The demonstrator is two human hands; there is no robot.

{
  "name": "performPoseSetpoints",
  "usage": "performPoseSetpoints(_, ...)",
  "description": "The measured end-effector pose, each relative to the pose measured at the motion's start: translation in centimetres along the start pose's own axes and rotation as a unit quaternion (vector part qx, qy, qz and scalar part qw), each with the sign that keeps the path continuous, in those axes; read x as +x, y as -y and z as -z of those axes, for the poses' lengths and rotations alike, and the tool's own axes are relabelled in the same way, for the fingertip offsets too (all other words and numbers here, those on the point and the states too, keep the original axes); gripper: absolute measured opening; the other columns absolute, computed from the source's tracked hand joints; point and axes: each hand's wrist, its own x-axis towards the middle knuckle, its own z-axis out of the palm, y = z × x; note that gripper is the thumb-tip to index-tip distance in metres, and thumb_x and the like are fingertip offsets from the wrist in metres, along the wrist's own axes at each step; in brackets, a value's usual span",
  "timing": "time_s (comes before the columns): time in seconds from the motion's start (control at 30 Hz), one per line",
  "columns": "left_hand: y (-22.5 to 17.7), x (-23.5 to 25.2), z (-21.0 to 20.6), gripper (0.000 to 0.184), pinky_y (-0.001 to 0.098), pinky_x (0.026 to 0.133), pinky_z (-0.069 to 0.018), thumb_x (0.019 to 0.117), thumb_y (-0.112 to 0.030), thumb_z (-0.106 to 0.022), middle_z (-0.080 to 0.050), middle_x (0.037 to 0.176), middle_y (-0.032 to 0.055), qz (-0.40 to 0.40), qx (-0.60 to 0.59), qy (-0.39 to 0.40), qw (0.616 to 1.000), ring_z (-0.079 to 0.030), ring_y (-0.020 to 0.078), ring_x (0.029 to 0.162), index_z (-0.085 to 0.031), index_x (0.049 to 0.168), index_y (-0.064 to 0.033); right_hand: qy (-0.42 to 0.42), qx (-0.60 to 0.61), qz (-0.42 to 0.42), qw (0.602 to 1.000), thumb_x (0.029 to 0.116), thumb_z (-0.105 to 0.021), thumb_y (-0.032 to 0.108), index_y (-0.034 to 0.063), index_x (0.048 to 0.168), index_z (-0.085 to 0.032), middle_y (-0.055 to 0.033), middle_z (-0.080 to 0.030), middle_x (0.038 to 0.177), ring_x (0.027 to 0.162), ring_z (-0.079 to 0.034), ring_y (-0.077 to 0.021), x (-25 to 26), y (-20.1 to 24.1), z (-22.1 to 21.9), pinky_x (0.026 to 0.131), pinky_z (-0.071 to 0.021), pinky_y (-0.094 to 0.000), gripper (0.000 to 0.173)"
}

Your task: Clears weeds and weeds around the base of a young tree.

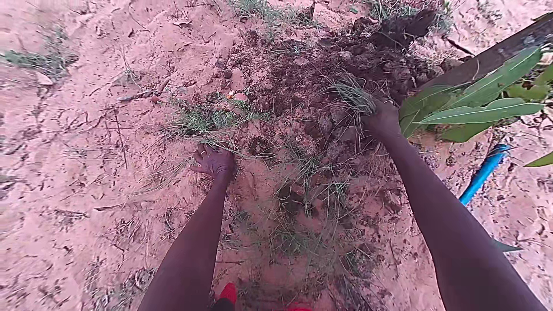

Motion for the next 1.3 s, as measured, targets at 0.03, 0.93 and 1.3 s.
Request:
performPoseSetpoints(0.03,0.0,0.0,-0.1,0.071,0.0715,0.118,-0.0007,0.1037,-0.056,-0.036,-0.026,0.169,0.0098,0.000,0.002,-0.001,1.000,-0.015,0.0333,0.158,-0.036,0.159,-0.0121,0.005,-0.010,0.011,1.000,0.0895,-0.075,0.007,-0.0049,0.137,-0.059,-0.0356,-0.052,0.139,0.127,-0.053,-0.0539,1.0,0.3,-0.8,0.103,-0.0425,-0.0696,0.051)
performPoseSetpoints(0.93,0.1,0.0,-0.3,0.073,0.0694,0.119,-0.0018,0.0999,-0.062,-0.038,-0.033,0.167,0.0046,0.011,-0.013,-0.021,1.000,-0.018,0.0300,0.157,-0.041,0.157,-0.0158,-0.090,0.016,-0.119,0.989,0.1063,-0.054,0.040,-0.0134,0.136,-0.050,-0.0399,-0.057,0.126,0.117,-0.057,-0.0537,-6.8,-7.4,5.9,0.098,-0.0411,-0.0712,0.062)
performPoseSetpoints(1.3,0.0,-0.3,0.0,0.070,0.0687,0.120,-0.0024,0.1017,-0.057,-0.039,-0.031,0.167,0.0048,0.004,-0.013,-0.015,1.000,-0.017,0.0306,0.157,-0.039,0.158,-0.0161,0.241,-0.122,-0.136,0.953,0.0989,-0.063,0.009,-0.0109,0.104,-0.069,-0.0344,-0.069,0.101,0.103,-0.067,-0.0512,-24.4,-8.6,0.4,0.088,-0.0474,-0.0669,0.022)
